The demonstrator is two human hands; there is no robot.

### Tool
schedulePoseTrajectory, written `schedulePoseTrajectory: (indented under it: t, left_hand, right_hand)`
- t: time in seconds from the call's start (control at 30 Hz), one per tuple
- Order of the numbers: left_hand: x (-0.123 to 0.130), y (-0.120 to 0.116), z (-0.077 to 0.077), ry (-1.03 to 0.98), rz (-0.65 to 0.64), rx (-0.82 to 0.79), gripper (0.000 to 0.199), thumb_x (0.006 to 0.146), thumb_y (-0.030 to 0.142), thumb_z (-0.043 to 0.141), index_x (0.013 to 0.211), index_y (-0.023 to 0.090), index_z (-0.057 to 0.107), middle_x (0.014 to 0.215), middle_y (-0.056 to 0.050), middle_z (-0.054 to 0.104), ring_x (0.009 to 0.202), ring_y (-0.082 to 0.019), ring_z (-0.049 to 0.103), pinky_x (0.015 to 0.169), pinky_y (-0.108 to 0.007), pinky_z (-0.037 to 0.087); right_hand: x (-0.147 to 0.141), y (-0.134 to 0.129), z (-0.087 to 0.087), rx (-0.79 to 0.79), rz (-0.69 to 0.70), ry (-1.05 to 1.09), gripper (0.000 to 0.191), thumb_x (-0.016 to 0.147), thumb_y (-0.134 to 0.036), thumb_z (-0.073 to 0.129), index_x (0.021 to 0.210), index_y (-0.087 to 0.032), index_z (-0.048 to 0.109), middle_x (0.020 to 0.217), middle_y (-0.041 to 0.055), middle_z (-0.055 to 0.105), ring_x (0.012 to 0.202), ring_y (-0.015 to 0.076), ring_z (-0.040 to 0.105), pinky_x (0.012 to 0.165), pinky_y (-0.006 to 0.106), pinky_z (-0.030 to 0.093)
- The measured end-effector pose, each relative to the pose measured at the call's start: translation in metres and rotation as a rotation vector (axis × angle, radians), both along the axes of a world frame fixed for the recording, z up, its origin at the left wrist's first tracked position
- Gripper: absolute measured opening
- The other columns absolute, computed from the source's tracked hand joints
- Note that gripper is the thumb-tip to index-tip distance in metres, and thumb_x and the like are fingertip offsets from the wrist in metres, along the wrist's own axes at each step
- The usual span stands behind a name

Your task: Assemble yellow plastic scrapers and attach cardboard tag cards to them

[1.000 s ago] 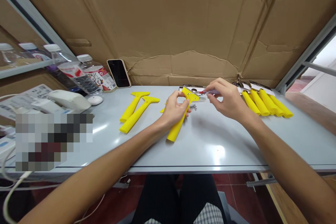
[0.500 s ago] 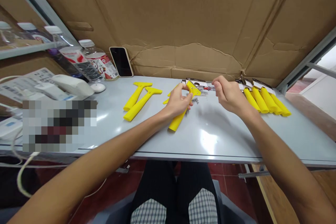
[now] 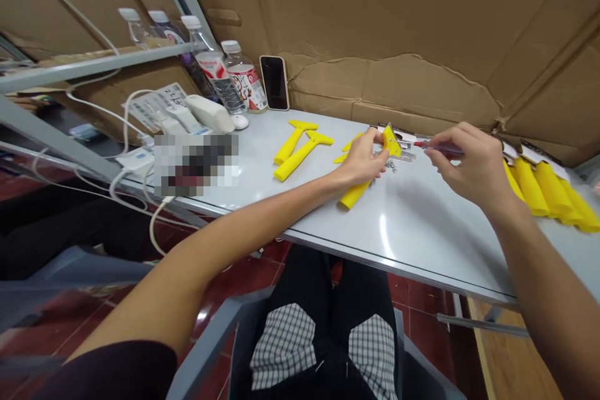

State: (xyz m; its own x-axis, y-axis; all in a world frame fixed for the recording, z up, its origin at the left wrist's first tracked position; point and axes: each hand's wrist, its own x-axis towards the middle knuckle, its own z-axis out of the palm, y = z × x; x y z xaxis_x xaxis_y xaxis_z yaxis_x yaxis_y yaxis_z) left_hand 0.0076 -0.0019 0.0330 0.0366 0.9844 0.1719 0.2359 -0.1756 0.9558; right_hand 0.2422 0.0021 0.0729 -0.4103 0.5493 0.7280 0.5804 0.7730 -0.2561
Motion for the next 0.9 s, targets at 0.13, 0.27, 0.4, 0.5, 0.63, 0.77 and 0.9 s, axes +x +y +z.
schedulePoseTrajectory:
  t: [0.13, 0.27, 0.4, 0.5, 0.63, 0.77, 0.9]
  left_hand:
    - [0.0022, -0.0045, 0.0008, 0.006, -0.026, 0.003, 0.019, 0.104, 0.017, 0.069, 0.11, 0.025, 0.053, 0.091, -0.002, 0.073, 0.061, -0.013, 0.07, 0.053, -0.024, 0.055]
    - [0.0036, -0.0073, 0.0009, 0.001, -0.043, 0.01, 0.018, 0.103, 0.016, 0.068, 0.108, 0.025, 0.054, 0.092, -0.003, 0.074, 0.062, -0.015, 0.071, 0.053, -0.026, 0.057]
    - [0.0027, -0.005, 0.0016, -0.032, -0.01, -0.014, 0.02, 0.102, 0.015, 0.07, 0.108, 0.025, 0.055, 0.097, -0.003, 0.074, 0.063, -0.015, 0.072, 0.054, -0.027, 0.057]
    - [0.0024, -0.0036, 0.0013, -0.075, 0.016, -0.045, 0.023, 0.101, 0.014, 0.075, 0.107, 0.025, 0.055, 0.095, -0.002, 0.072, 0.063, -0.014, 0.071, 0.054, -0.025, 0.055]
    - [0.0042, -0.0053, -0.0004, -0.088, 0.012, -0.053, 0.021, 0.102, 0.015, 0.074, 0.108, 0.025, 0.055, 0.093, -0.001, 0.071, 0.063, -0.012, 0.071, 0.052, -0.022, 0.052]
    - [0.0055, -0.0062, -0.0012, -0.082, 0.005, -0.031, 0.018, 0.104, 0.015, 0.068, 0.108, 0.024, 0.053, 0.104, -0.004, 0.073, 0.063, -0.011, 0.071, 0.052, -0.023, 0.053]
    - [0.0046, -0.0035, -0.0002, -0.11, 0.028, -0.011, 0.021, 0.102, 0.013, 0.07, 0.106, 0.024, 0.053, 0.129, -0.008, 0.072, 0.063, -0.009, 0.069, 0.053, -0.025, 0.056]
  right_hand:
    - [-0.0018, -0.0035, 0.002, -0.018, -0.075, 0.042, 0.015, 0.102, -0.037, 0.071, 0.093, -0.027, 0.077, 0.078, 0.0049, 0.077, 0.062, 0.0245, 0.071, 0.066, 0.043, 0.059]
    - [0.0006, -0.0051, 0.0053, -0.033, -0.157, 0.044, 0.008, 0.093, -0.032, 0.075, 0.09, -0.027, 0.069, 0.073, 0.005, 0.074, 0.059, 0.0239, 0.067, 0.061, 0.041, 0.052]
    - [0.0018, -0.005, 0.0043, -0.15, -0.096, 0.038, 0.019, 0.086, -0.028, 0.079, 0.097, -0.027, 0.063, 0.077, 0.0042, 0.076, 0.057, 0.0226, 0.069, 0.056, 0.039, 0.053]
    - [-0.0003, -0.0046, 0.0012, -0.198, -0.063, 0.09, 0.013, 0.094, -0.035, 0.077, 0.099, -0.026, 0.07, 0.07, 0.0008, 0.075, 0.052, 0.0231, 0.072, 0.058, 0.039, 0.057]
    - [-0.0027, -0.0041, 0.0005, -0.204, -0.083, 0.117, 0.016, 0.097, -0.039, 0.076, 0.095, -0.024, 0.076, 0.069, 0.0018, 0.076, 0.052, 0.0233, 0.072, 0.057, 0.039, 0.057]
    - [-0.0015, -0.003, 0.0031, -0.142, -0.125, 0.054, 0.016, 0.092, -0.04, 0.077, 0.095, -0.026, 0.069, 0.064, -0.0004, 0.069, 0.05, 0.0201, 0.06, 0.056, 0.037, 0.048]
    - [-0.0003, -0.0004, 0.0022, -0.171, -0.097, 0.044, 0.019, 0.09, -0.04, 0.077, 0.099, -0.028, 0.066, 0.071, 0.0007, 0.072, 0.054, 0.0202, 0.06, 0.057, 0.037, 0.048]
